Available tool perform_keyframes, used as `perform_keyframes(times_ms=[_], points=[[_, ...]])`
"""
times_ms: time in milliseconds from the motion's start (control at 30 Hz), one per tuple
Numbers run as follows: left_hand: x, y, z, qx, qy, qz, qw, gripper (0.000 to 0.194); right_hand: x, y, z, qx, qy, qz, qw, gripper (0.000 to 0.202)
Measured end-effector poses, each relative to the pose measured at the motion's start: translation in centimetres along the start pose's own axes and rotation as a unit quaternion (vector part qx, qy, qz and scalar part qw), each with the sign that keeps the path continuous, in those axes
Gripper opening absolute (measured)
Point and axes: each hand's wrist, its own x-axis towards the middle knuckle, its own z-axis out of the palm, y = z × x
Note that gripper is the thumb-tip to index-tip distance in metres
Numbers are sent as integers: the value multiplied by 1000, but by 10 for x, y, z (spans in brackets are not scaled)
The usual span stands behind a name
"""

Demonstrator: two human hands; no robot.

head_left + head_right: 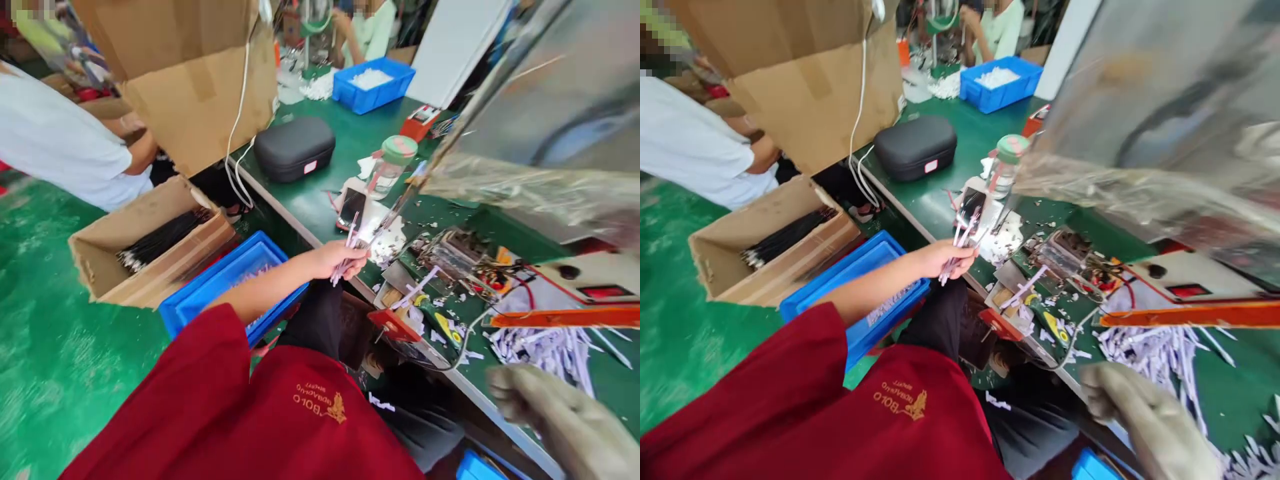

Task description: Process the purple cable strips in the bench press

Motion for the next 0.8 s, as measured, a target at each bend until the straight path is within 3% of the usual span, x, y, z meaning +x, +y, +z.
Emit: perform_keyframes(times_ms=[167,300,400,500,667,800], points=[[37,-40,55,92,62,57,992,22,-13,-36,75,87,-40,83,992,44],[59,-54,82,166,63,83,981,21,-15,-42,101,141,-42,81,986,40],[64,-50,82,187,49,74,978,26,-16,-42,100,168,-19,83,982,35],[54,-38,72,195,23,64,978,33,-9,-49,87,200,20,56,978,35],[9,-20,52,262,-11,85,961,31,21,-83,75,333,67,-27,940,44],[-23,-10,56,381,-12,133,915,29,38,-111,96,404,64,-111,906,41]])
